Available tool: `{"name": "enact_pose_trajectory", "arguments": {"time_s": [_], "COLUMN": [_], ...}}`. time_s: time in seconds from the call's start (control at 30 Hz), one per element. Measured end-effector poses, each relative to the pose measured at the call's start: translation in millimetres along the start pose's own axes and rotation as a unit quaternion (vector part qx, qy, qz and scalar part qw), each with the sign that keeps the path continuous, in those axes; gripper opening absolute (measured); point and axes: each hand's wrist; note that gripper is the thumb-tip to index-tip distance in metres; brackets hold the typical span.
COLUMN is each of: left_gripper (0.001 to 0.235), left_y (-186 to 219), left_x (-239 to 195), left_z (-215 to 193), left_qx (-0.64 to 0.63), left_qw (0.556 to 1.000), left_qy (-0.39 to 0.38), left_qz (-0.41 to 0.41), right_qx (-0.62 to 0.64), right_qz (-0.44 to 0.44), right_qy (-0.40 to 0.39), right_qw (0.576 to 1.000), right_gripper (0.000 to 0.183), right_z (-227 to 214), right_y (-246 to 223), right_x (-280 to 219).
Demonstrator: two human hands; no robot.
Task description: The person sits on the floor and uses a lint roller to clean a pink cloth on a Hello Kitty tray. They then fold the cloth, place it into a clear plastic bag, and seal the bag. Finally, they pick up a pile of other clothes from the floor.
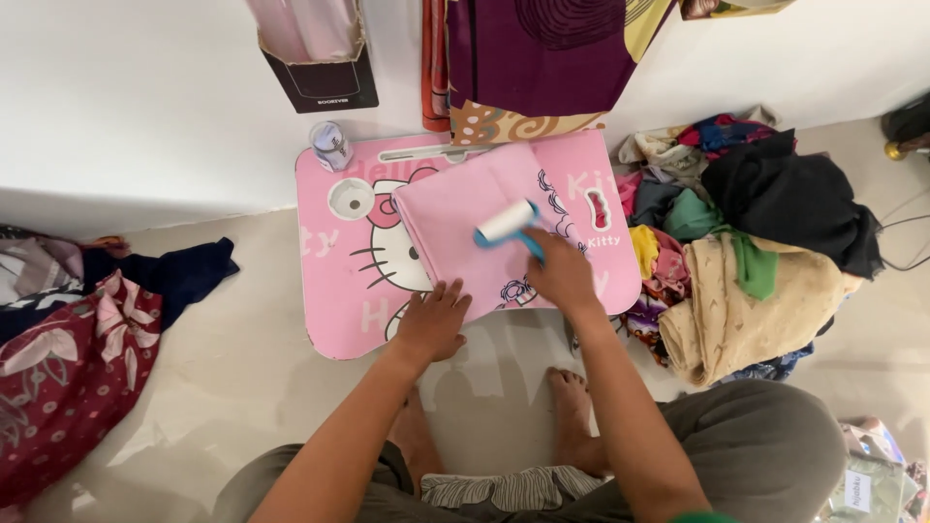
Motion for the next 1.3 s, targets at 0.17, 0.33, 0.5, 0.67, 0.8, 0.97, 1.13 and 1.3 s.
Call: {"name": "enact_pose_trajectory", "arguments": {"time_s": [0.17, 0.33, 0.5, 0.67, 0.8, 0.97, 1.13, 1.3], "left_gripper": [0.067, 0.066, 0.060, 0.057, 0.058, 0.059, 0.061, 0.062], "left_y": [-8.0, -15.6, -15.1, -16.2, -15.8, -17.9, -23.0, -29.2], "left_x": [29.3, 37.6, 33.3, 30.8, 33.0, 25.5, 26.1, 31.0], "left_z": [33.3, 39.0, 33.5, 30.7, 24.7, 22.1, 22.6, 30.3], "left_qx": [0.002, -0.013, -0.030, -0.024, -0.028, -0.034, -0.038, -0.044], "left_qw": [1.000, 1.000, 0.999, 0.999, 1.000, 0.999, 0.999, 0.998], "left_qy": [-0.006, 0.007, 0.027, 0.031, 0.011, -0.002, -0.004, -0.013], "left_qz": [-0.009, -0.005, 0.002, 0.009, 0.009, 0.013, 0.022, 0.031], "right_qx": [-0.021, -0.033, 0.025, -0.003, -0.011, -0.037, -0.053, 0.031], "right_qz": [-0.025, -0.015, 0.097, 0.115, 0.078, 0.040, 0.054, 0.168], "right_qy": [0.004, -0.013, -0.006, 0.037, 0.023, 0.028, 0.000, -0.037], "right_qw": [0.999, 0.999, 0.995, 0.993, 0.997, 0.998, 0.997, 0.985], "right_gripper": [0.048, 0.048, 0.047, 0.044, 0.047, 0.048, 0.049, 0.055], "right_z": [26.3, 9.2, -49.7, -50.4, -31.8, -2.3, -5.8, -34.1], "right_y": [-26.5, -19.6, 5.0, 49.9, 52.9, 27.0, 37.5, 69.3], "right_x": [85.7, 53.8, -49.6, -47.1, 27.8, 117.3, 84.8, -32.1]}}
Point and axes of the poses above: each hand's wrist, its own x-axis towards the middle knuckle, its own z-axis out of the palm, y = z × x, and after that the axes turned 5 degrees about z, right-handed
